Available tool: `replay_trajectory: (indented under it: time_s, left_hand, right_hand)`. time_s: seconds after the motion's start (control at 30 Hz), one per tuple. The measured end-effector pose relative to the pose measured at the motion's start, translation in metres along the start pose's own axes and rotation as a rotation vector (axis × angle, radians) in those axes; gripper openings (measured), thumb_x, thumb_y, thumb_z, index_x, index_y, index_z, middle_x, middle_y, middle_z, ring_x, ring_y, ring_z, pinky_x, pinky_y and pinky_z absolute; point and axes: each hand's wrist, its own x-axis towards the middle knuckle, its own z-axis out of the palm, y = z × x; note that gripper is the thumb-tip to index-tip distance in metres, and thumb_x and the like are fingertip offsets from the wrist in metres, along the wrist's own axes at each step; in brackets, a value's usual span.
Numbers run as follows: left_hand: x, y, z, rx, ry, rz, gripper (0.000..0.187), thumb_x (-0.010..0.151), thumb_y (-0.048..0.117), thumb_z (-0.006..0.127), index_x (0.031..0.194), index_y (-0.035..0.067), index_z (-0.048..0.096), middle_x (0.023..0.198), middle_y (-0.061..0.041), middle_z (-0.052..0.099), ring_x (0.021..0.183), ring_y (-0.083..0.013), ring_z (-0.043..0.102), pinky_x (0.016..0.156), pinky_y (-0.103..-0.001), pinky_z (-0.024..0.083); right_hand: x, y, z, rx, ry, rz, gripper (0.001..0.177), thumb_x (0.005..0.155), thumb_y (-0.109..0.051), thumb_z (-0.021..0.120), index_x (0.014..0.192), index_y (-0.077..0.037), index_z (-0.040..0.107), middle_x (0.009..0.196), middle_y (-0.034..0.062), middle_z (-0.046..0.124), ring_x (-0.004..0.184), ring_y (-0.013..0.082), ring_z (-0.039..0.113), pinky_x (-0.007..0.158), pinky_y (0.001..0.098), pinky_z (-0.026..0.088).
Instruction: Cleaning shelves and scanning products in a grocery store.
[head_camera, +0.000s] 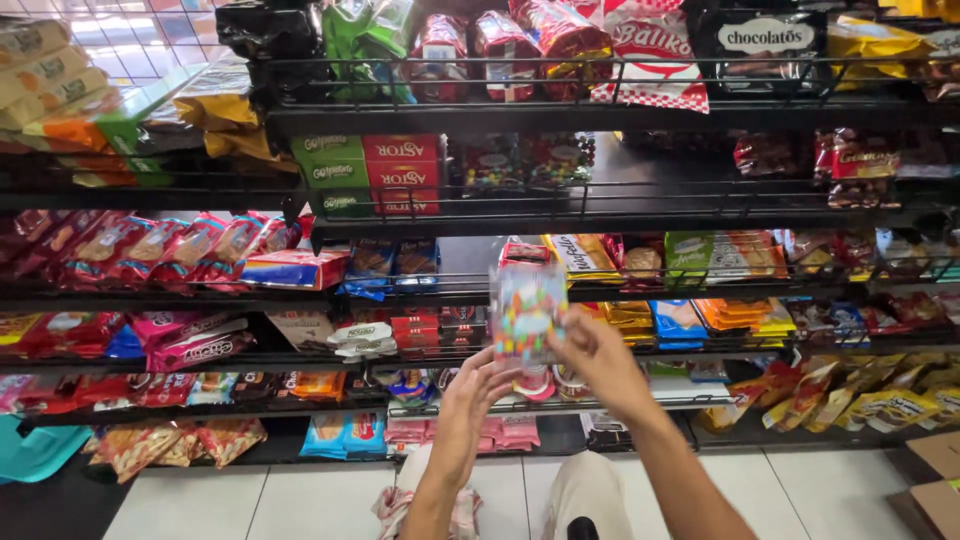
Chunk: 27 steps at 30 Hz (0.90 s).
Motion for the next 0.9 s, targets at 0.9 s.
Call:
replay_trajectory:
  time_s: [0.9]
  left_hand:
    - [-0.083,-0.281,-0.224,0.786,0.147,-0.356,0.031,0.098,0.038,0.056,0.117,0.019,0.072,0.103,-0.001,0.083,0.092,-0.0149,0.08,0.08,-0.031,0.063]
  right_hand:
    - [0.236,-0.093,-0.011,-0.856,0.199,-0.286,0.045,0.085,-0.044,0.076,0.119,-0.014,0.073,0.109,0.0128,0.075,0.102,0.031,0.071,0.087,0.044,0.052]
